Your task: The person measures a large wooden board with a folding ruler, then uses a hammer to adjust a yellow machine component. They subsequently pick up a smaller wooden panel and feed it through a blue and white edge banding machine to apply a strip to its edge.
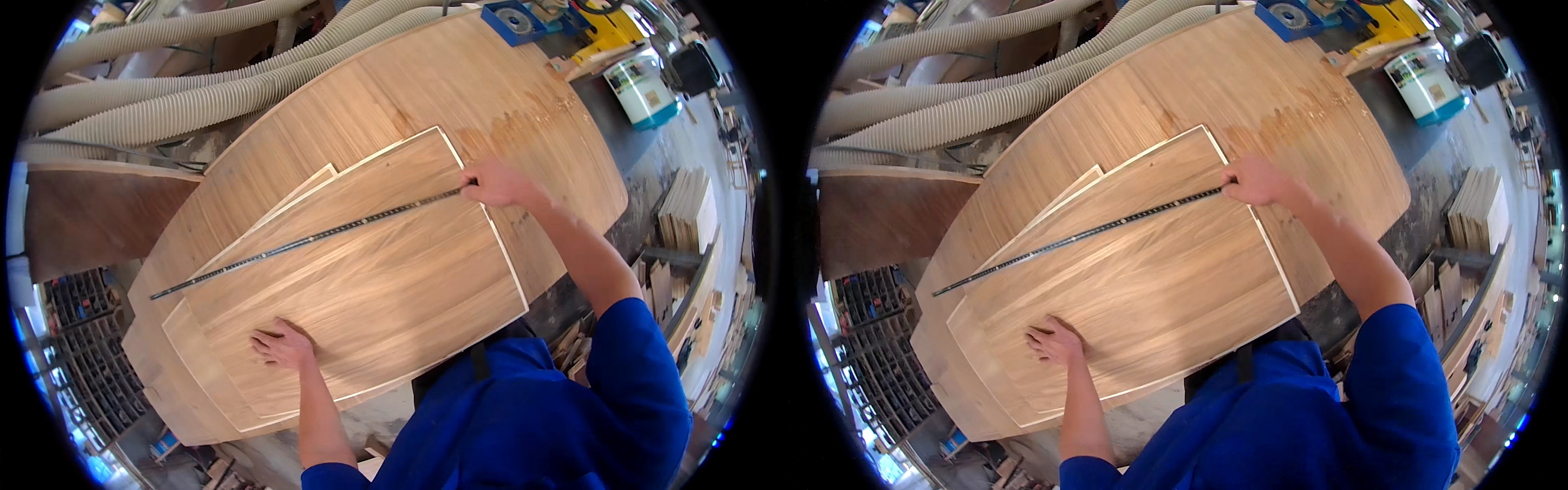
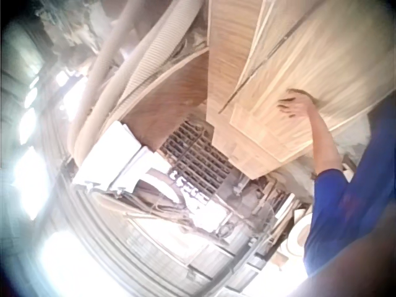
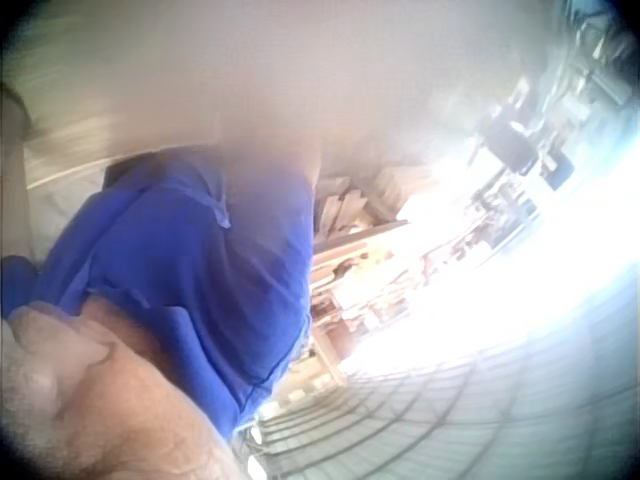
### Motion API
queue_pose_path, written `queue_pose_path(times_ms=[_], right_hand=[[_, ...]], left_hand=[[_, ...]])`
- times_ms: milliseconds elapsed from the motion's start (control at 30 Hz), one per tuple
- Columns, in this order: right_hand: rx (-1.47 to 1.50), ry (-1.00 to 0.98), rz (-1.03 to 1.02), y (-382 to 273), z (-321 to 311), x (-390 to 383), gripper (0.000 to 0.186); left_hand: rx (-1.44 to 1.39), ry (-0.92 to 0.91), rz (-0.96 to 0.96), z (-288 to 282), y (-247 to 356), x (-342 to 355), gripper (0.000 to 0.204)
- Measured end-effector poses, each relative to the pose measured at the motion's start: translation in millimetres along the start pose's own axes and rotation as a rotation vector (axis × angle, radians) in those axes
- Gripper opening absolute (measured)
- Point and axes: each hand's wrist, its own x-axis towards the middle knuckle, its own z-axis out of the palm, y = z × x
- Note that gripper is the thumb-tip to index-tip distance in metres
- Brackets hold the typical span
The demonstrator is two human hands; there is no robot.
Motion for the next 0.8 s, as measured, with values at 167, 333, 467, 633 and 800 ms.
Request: queue_pose_path(times_ms=[167, 333, 467, 633, 800], right_hand=[[0.184, 0.165, 0.16, 21, 58, -109, 0.02], [0.219, 0.294, 0.515, 16, 118, -211, 0.023], [0.275, 0.439, 0.691, 7, 172, -274, 0.026], [0.415, 0.408, 0.892, -28, 190, -294, 0.026], [0.447, 0.512, 0.886, -50, 190, -271, 0.027]], left_hand=[[0.008, -0.011, 0.003, 0, 2, -2, 0.08], [-0.069, -0.048, 0.476, 16, -16, -6, 0.072], [-0.163, -0.224, 0.911, -12, 40, -30, 0.069], [-0.3, -0.248, 1.389, -5, 159, -48, 0.065], [-0.247, -0.203, 1.565, -4, 273, -75, 0.065]])
